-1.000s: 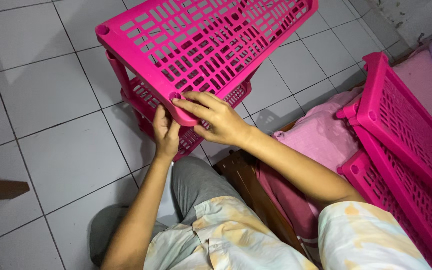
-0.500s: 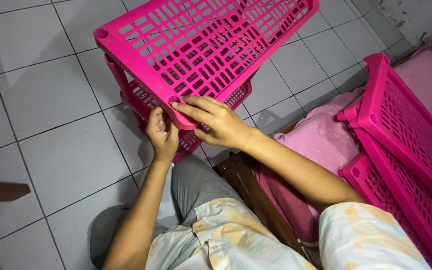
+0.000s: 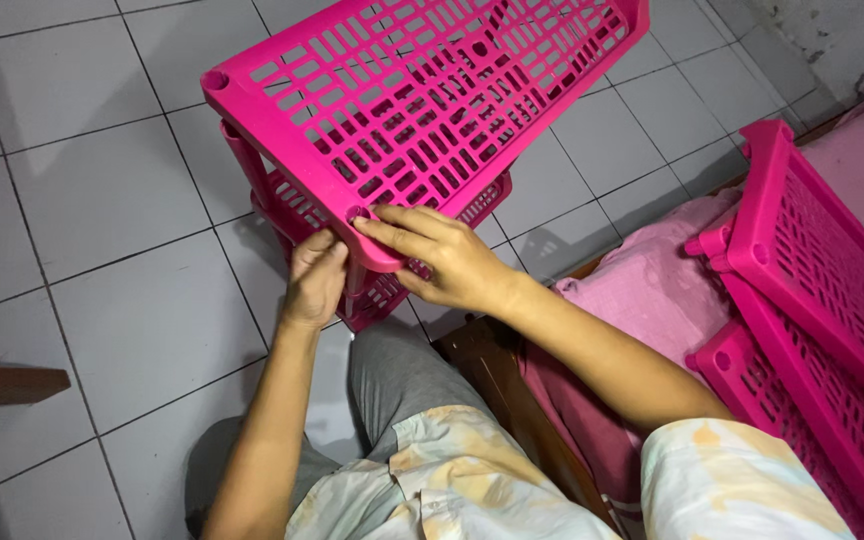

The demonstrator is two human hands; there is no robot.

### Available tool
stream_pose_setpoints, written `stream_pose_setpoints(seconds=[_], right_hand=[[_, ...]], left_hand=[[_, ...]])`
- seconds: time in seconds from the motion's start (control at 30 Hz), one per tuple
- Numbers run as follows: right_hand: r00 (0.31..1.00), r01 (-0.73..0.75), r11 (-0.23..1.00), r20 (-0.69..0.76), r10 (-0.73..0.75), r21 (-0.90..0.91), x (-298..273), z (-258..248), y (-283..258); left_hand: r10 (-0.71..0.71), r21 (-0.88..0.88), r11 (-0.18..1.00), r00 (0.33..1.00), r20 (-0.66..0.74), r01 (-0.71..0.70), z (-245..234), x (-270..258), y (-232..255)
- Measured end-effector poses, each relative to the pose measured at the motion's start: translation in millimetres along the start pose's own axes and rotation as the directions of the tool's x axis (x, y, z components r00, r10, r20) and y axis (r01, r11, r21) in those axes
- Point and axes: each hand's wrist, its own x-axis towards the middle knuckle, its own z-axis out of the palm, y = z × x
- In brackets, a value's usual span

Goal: The person assembles a pink plastic storage rack by inserting cylindrical legs into corner sockets on the base tray, then stacking additional trays and inserting more legs to form a multi-tiered unit. The person handles pink plastic trays and cylindrical legs, inserting them by hand without tools.

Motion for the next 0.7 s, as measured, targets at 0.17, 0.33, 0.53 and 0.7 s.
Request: stream_pose_setpoints(seconds=[0.17, 0.33, 0.53, 0.7], right_hand=[[0.998, -0.024, 1.000, 0.056, 0.023, 0.021, 0, -7, 1], [1.000, -0.006, 1.000, 0.016, 0.006, 0.008, -3, -5, -1], [0.999, -0.021, 1.000, 0.037, 0.021, 0.011, -3, -6, -1], [0.997, -0.033, 0.999, 0.065, 0.030, 0.036, -1, -10, -1]], left_hand=[[0.030, 0.090, 0.995, 1.000, 0.011, -0.030, 1, 7, -8], [-0.072, 0.069, 0.995, 0.997, 0.018, 0.071, 0, 14, -4], [0.008, 0.119, 0.993, 0.997, 0.081, -0.018, 4, 9, 2], [0.071, 0.084, 0.994, 0.996, 0.057, -0.076, 7, -7, -1]])
